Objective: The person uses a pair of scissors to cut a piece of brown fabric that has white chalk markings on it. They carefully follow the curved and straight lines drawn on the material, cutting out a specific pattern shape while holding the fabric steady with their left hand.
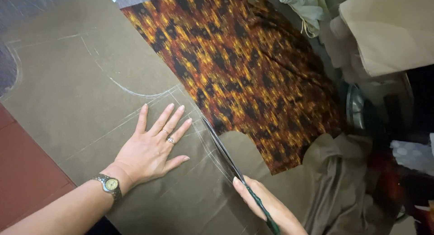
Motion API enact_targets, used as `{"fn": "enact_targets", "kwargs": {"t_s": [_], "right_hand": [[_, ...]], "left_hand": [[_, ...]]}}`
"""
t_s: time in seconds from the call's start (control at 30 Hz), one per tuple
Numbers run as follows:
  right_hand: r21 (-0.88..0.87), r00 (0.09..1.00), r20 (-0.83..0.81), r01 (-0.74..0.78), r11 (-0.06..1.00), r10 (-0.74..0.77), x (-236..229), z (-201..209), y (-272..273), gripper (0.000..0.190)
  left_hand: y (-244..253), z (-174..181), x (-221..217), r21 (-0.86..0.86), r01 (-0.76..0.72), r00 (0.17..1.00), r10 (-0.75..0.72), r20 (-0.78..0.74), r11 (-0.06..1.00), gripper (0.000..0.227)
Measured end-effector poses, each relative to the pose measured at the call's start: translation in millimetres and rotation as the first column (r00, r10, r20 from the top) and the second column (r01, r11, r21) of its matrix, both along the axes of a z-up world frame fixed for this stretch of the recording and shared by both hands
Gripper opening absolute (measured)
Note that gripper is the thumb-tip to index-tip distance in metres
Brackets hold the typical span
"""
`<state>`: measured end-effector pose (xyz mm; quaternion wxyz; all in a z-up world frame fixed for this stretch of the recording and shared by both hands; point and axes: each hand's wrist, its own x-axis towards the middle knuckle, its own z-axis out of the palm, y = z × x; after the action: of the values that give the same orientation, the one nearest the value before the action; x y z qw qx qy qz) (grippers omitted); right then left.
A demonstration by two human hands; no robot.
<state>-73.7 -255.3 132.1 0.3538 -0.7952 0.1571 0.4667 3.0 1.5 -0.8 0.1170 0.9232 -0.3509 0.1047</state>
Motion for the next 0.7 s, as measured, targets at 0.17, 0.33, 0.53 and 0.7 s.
{"fn": "enact_targets", "kwargs": {"t_s": [0.17,0.33,0.53,0.7], "right_hand": [[-0.147,0.969,-0.147,0.177,0.973,-0.198,32,33,38,0.038],[-0.147,0.975,-0.159,0.129,0.981,-0.153,39,23,39,0.037],[0.094,0.915,0.326,-0.283,0.954,0.239,4,61,28,0.068],[-0.135,0.987,-0.078,0.132,0.982,-0.144,32,0,13,0.043]], "left_hand": [[0,0,0,-0.011,-0.006,1.000,0.006,0.004,1.000,0.085],[1,1,0,-0.024,-0.001,1.000,0.001,-0.003,1.000,0.085],[2,1,1,-0.022,-0.005,1.000,0.005,-0.008,1.000,0.085],[1,1,1,-0.032,-0.009,1.000,0.009,-0.010,0.999,0.085]]}}
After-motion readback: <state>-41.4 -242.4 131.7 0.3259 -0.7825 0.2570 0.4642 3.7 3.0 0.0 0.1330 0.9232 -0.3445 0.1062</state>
